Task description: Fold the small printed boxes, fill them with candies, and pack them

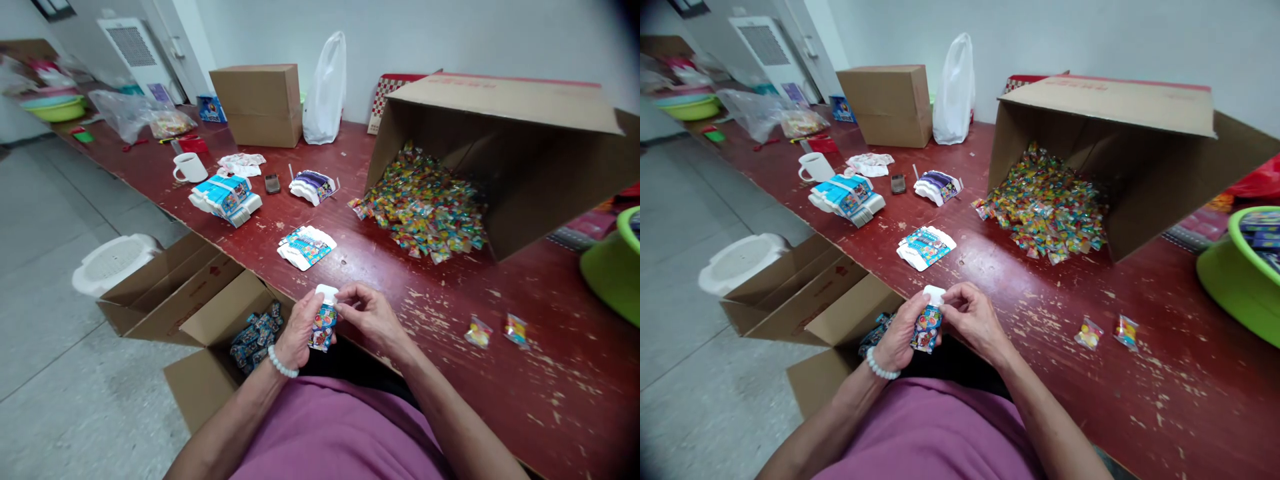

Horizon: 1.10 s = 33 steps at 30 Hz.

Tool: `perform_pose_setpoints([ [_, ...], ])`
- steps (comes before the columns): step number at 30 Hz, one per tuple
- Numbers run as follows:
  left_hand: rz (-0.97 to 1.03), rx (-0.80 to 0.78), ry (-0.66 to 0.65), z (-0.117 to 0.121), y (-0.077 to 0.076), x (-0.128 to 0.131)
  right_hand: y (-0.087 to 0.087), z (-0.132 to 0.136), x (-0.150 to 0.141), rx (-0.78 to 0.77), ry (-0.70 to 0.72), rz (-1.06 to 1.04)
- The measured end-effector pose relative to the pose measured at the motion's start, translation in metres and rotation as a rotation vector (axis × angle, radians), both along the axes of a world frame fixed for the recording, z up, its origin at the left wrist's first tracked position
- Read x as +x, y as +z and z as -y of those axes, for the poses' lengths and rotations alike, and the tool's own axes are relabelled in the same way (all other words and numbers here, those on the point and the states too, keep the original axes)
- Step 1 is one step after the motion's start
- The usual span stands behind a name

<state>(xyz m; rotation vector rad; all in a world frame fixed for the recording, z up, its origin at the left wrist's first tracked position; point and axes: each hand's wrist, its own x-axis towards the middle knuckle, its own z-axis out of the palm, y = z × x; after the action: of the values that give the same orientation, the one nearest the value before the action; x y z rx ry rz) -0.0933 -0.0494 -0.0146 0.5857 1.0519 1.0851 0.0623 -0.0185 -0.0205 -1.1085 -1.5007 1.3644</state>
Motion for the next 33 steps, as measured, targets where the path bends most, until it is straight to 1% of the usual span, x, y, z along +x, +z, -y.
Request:
perform_pose_setpoints([
  [1,0.000,-0.001,-0.004,0.000,0.001,0.000,0.001,0.000,0.001,0.046,0.007,0.023],
  [4,0.007,-0.007,-0.013,-0.001,0.002,-0.001,0.006,0.000,0.005,0.252,0.059,0.114],
  [5,0.006,-0.009,-0.016,-0.001,0.003,-0.001,0.008,0.000,0.006,0.282,0.077,0.131],
  [6,0.003,-0.011,-0.018,-0.001,0.003,0.000,0.009,0.000,0.007,0.275,0.089,0.134],
  [7,-0.004,-0.011,-0.018,-0.001,0.003,0.001,0.009,0.000,0.007,0.233,0.096,0.121],
  [10,-0.039,-0.001,-0.009,-0.001,0.003,0.004,0.004,0.000,0.005,-0.003,0.074,0.017],
  [12,-0.067,0.013,-0.005,-0.001,0.002,0.006,-0.001,0.000,0.002,-0.114,0.011,-0.064],
  [15,-0.089,0.035,-0.015,0.000,0.000,0.007,-0.006,0.000,-0.001,-0.157,-0.062,-0.183],
  [18,-0.045,0.025,-0.059,0.001,0.001,0.006,-0.006,0.000,0.000,-0.200,0.000,-0.227],
  [20,0.025,-0.007,-0.090,0.001,0.001,0.006,-0.003,0.001,0.002,-0.167,0.026,-0.179],
  [21,0.063,-0.028,-0.099,0.001,0.001,0.006,-0.001,0.002,0.003,-0.119,0.023,-0.134],
  [23,0.130,-0.075,-0.115,0.000,0.001,0.005,0.004,0.004,0.006,0.037,0.022,-0.015],
  [25,0.166,-0.112,-0.107,-0.001,-0.001,0.004,0.008,0.006,0.008,0.202,0.057,0.082],
  [26,0.170,-0.121,-0.097,-0.001,-0.002,0.004,0.008,0.007,0.009,0.256,0.073,0.104],
  [27,0.166,-0.122,-0.084,-0.001,-0.003,0.004,0.008,0.007,0.009,0.278,0.082,0.107],
  [29,0.139,-0.096,-0.062,-0.001,-0.004,0.005,0.005,0.008,0.009,0.230,0.067,0.078],
  [33,0.136,-0.061,-0.061,0.001,-0.001,0.010,-0.003,0.007,0.004,0.030,0.017,-0.017],
])
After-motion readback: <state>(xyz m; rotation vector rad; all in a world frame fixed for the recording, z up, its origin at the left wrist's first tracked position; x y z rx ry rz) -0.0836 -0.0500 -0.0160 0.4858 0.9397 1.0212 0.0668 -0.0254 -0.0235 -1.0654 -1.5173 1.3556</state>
